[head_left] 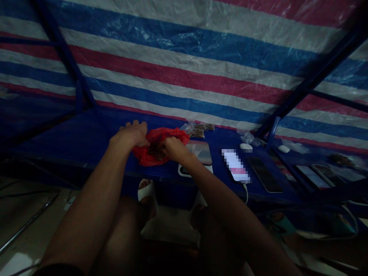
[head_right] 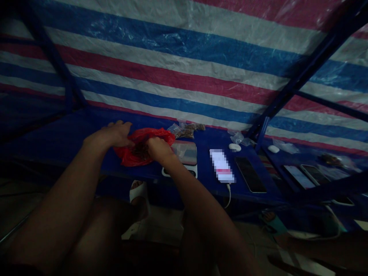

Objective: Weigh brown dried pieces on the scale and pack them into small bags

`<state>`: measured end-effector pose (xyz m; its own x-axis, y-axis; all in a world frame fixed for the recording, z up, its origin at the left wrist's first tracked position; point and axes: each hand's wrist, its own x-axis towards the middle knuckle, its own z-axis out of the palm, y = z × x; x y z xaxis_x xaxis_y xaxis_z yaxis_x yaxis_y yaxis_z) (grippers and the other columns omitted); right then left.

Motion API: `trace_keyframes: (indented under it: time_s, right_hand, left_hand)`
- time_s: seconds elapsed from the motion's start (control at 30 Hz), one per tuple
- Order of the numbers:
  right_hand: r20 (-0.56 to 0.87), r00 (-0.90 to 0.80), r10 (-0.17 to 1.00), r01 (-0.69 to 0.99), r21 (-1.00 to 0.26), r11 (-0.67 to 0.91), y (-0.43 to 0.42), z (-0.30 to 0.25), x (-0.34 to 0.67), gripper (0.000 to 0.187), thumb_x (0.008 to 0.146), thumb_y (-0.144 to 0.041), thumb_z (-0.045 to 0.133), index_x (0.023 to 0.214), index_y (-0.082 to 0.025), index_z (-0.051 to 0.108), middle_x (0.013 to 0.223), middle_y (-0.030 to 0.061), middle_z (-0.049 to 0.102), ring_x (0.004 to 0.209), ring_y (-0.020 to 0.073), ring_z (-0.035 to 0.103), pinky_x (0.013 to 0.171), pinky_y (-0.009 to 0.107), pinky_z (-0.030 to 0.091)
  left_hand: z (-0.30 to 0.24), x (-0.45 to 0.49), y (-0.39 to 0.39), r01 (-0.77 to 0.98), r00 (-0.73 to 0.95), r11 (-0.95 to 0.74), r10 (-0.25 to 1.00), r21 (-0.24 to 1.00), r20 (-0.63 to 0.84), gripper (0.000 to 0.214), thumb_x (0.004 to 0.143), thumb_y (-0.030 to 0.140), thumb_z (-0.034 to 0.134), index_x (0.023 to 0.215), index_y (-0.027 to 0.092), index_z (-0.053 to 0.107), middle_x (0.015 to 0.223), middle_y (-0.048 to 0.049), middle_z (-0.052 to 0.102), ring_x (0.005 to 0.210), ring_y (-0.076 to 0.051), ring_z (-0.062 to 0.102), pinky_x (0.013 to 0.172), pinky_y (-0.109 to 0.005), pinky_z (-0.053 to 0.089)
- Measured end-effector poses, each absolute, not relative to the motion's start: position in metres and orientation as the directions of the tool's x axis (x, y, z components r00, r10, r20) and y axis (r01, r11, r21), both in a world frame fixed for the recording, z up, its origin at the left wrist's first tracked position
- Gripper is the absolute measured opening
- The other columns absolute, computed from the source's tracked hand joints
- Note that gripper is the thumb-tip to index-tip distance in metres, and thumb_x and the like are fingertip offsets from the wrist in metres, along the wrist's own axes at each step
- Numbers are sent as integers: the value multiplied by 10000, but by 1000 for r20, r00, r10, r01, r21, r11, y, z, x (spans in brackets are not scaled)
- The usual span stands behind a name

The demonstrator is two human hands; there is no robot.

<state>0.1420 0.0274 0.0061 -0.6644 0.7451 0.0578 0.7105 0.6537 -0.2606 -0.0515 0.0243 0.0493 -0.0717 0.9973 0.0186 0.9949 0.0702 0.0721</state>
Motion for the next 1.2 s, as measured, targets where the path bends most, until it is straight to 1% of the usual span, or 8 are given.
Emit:
trace_keyframes:
  time_s: [0.07,0.13,0.27,0.43,0.67,0.83,0.97,1.2]
  right_hand:
    - [51,-652,756,725,-250,642,28,10,144,277,972,-95,551,1139,-124,770,1202,190,770,1117,279,726,932,332,530]
    - [73,-639,766,732,-250,634,29,15,147,269,969,-96,559,1135,-109,770,1196,196,770,1119,278,722,935,327,521]
    - [114,-633,766,716,-290,635,29,22,156,273,968,-82,543,1101,-126,778,1176,170,779,1104,247,712,924,301,496]
    - [121,-621,775,716,-316,623,27,19,162,267,979,-96,518,1043,-124,776,1098,159,785,991,216,715,830,275,473]
    - [261,-617,742,646,-371,667,29,22,175,266,940,-79,546,926,-130,807,962,117,807,852,195,717,798,283,477]
    - [332,-559,760,575,-505,644,27,36,215,224,926,-118,626,987,-160,838,1015,84,829,878,201,750,849,311,547]
    - [372,-476,797,553,-577,600,22,44,248,202,899,-161,695,1030,-189,845,1050,72,833,951,225,767,907,355,589]
    - [296,-485,823,638,-525,564,19,44,269,191,884,-148,688,979,-193,847,985,69,834,893,215,770,853,345,596]
  left_hand:
    - [62,-40,15,997,-74,70,988,33,135,792,717,413,854,1410,129,594,1454,-255,576,1343,-494,537,1052,-555,501]
    - [71,-29,9,998,32,-40,989,54,142,588,794,352,774,1341,173,653,1361,-179,663,1282,-405,610,1044,-459,511]
    - [68,-5,5,991,128,-116,970,70,-207,234,773,290,730,980,199,790,885,-101,794,891,-298,748,831,-346,571]
    - [45,12,14,996,91,-82,954,43,-287,329,641,310,827,935,166,796,934,-164,814,851,-321,766,747,-331,589]
    - [25,5,29,989,144,-136,961,49,-236,245,685,245,767,913,166,814,926,-178,814,866,-328,772,737,-320,584]
    - [23,5,29,988,152,-150,955,28,-255,341,703,169,716,1028,157,820,1102,-198,806,952,-329,771,783,-318,580]
    - [24,4,28,984,175,-162,964,80,-200,302,731,140,699,1007,160,821,1078,-188,808,955,-317,768,807,-318,567]
    - [25,-4,34,975,207,-189,963,118,-173,172,782,188,679,865,210,828,921,-103,821,818,-257,747,731,-288,520]
